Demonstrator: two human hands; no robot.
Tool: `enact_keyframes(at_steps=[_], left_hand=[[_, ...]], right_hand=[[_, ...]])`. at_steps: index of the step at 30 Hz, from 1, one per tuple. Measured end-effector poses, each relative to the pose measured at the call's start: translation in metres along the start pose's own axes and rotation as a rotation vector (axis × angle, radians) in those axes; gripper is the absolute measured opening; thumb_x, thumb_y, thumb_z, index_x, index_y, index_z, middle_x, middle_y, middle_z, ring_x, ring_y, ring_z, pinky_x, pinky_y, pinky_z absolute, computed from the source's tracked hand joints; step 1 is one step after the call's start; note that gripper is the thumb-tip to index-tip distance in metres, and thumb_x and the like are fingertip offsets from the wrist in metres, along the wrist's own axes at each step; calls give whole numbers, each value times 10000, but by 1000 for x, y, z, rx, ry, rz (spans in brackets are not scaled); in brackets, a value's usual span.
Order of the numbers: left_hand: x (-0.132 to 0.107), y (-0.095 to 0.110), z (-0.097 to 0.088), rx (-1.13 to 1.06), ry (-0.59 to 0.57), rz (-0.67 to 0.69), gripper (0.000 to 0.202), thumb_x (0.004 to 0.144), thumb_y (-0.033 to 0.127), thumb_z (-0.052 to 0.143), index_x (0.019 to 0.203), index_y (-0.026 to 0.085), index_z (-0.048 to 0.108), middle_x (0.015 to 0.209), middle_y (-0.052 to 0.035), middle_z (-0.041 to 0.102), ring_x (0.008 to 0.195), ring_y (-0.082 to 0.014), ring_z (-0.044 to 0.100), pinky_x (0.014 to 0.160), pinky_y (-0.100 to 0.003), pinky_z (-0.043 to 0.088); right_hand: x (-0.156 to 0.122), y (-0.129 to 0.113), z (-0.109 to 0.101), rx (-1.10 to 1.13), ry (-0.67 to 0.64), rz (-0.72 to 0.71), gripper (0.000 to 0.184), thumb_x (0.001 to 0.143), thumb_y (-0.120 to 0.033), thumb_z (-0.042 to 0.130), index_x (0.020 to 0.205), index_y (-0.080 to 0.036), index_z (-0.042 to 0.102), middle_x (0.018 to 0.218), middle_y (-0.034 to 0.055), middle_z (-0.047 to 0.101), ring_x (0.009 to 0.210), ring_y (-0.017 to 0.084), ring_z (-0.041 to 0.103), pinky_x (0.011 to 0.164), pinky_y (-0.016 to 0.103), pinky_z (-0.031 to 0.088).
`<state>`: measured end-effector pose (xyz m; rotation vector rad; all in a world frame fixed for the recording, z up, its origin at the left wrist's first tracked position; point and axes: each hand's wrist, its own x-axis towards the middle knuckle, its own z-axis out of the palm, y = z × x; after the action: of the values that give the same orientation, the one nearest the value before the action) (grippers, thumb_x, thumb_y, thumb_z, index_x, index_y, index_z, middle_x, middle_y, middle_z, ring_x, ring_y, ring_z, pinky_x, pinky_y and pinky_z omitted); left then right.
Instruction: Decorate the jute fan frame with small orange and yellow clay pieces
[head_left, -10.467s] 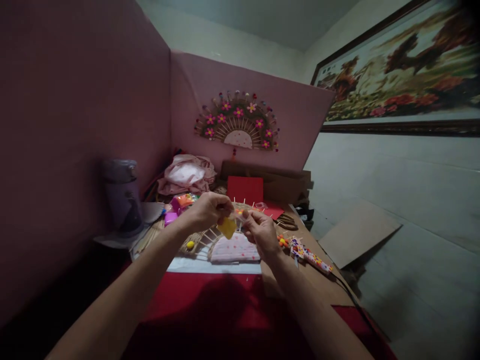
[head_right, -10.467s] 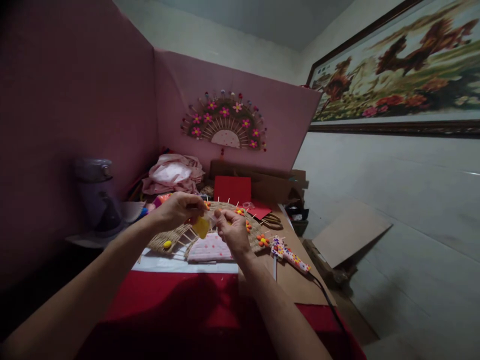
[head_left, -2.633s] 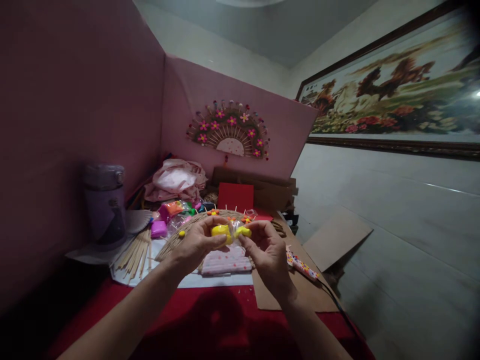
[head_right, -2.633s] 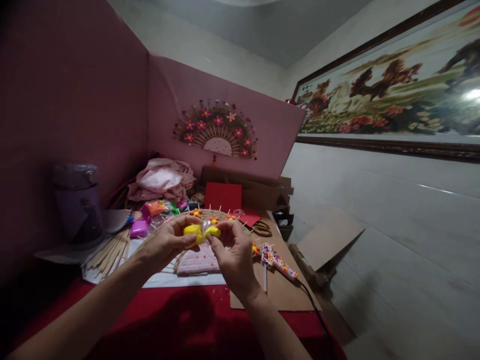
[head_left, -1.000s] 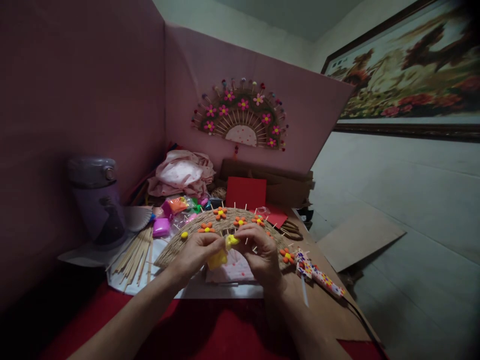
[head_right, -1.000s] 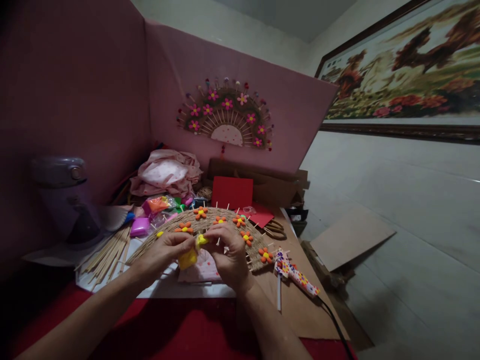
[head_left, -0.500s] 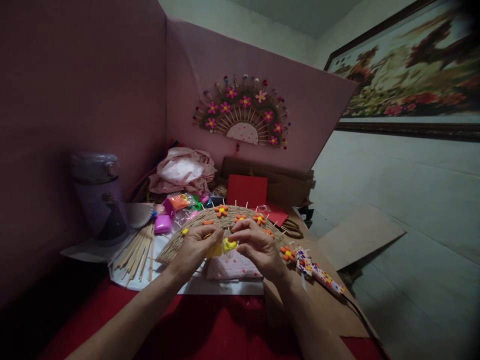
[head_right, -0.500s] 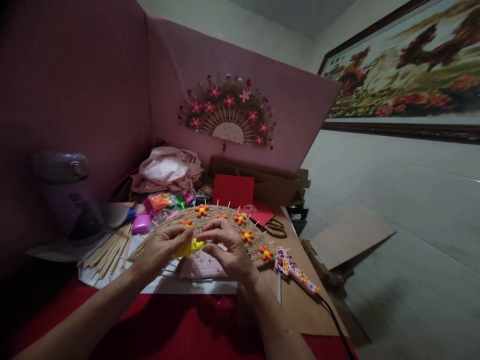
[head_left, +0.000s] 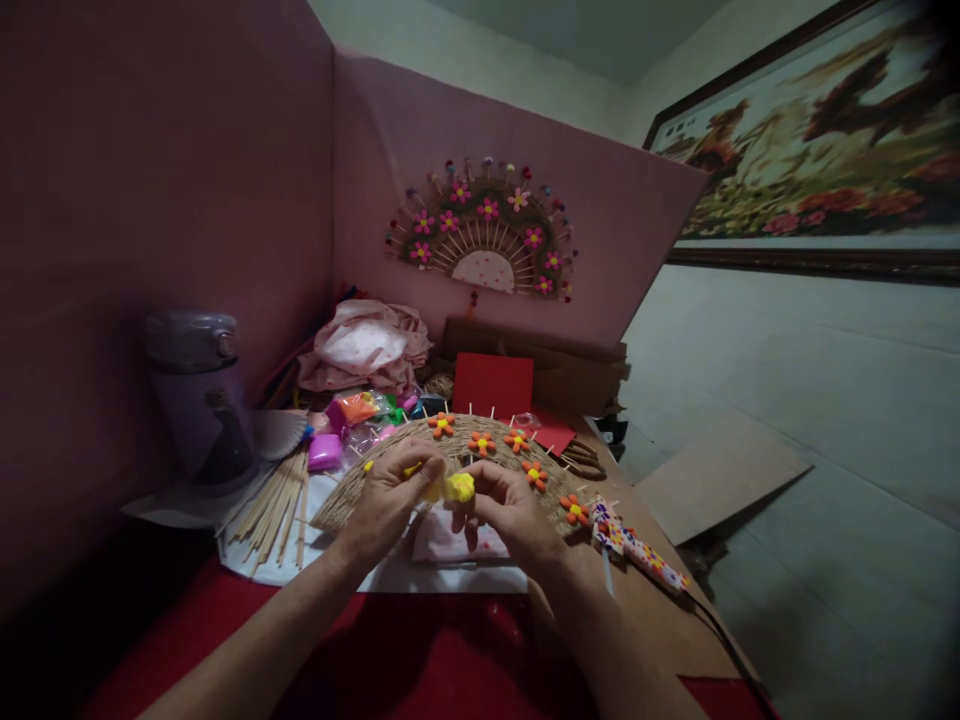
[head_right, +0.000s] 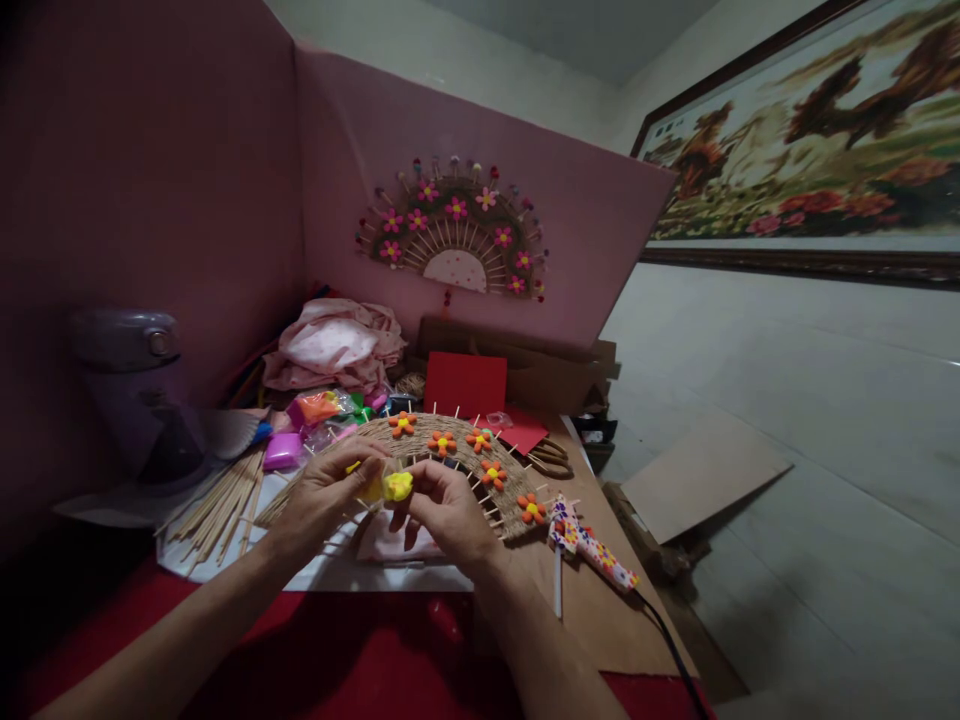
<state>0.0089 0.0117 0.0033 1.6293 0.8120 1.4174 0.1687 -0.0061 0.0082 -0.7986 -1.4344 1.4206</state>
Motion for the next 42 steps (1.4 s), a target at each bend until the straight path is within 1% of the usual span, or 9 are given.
enact_keyframes(at_steps=[4,7,11,17,25,30,35,39,42], left_hand=[[-1,0,0,176,80,116,203,853,331,523,781,184,643,903,-50,596,872,-182,545,794,-317,438],[-6,5,2,447,217,369,139,831,256,564,937,214,643,1003,-62,581,1002,-213,501,904,-390,391],[-12,10,6,698,149,676,178,749,220,660,926,220,641,1023,-72,556,1050,-251,454,938,-455,372],[-11,9,4,841,115,737,145,783,205,612,927,200,604,999,-83,570,1041,-255,460,925,-467,387],[-7,7,-1,862,35,693,81,841,150,494,874,170,565,948,-95,602,879,-209,542,764,-360,449],[-7,5,-1,829,-33,619,142,865,165,463,802,174,590,869,-75,610,803,-175,561,707,-309,453],[-11,3,1,727,-42,490,109,836,123,481,785,169,565,836,-59,592,733,-149,555,640,-277,443],[-13,7,2,509,66,278,99,777,141,557,867,173,534,803,-26,561,660,-124,518,579,-254,431],[-11,12,0,173,-38,49,160,753,219,625,894,167,569,805,-24,581,674,-121,527,575,-242,439]], right_hand=[[-1,2,3,-58,118,-34,210,747,-320,646,708,-151,528,604,-25,586,427,77,530,322,151,397],[-3,7,6,-143,207,-80,221,784,-340,608,703,-162,506,552,-42,557,371,61,477,296,143,353],[-8,11,9,-329,242,-138,196,847,-333,540,739,-174,505,515,-52,516,405,69,478,353,155,378],[-12,11,10,-495,253,-225,169,909,-299,442,803,-179,498,563,-45,503,452,81,497,441,192,408],[-13,11,12,-588,317,-322,135,926,-279,402,854,-194,477,626,-36,484,496,94,486,473,211,391],[-14,12,10,-871,324,-518,97,888,-193,412,853,-190,502,735,18,536,637,138,529,579,250,414],[-14,14,7,-1155,263,-632,106,878,-144,389,830,-194,469,701,14,514,609,145,506,572,266,370],[-16,15,8,-1199,222,-669,89,871,-142,407,831,-198,465,703,13,517,595,141,493,569,269,358],[-17,13,9,-1121,266,-686,98,864,-123,405,863,-197,470,724,17,527,631,145,516,588,268,382]])
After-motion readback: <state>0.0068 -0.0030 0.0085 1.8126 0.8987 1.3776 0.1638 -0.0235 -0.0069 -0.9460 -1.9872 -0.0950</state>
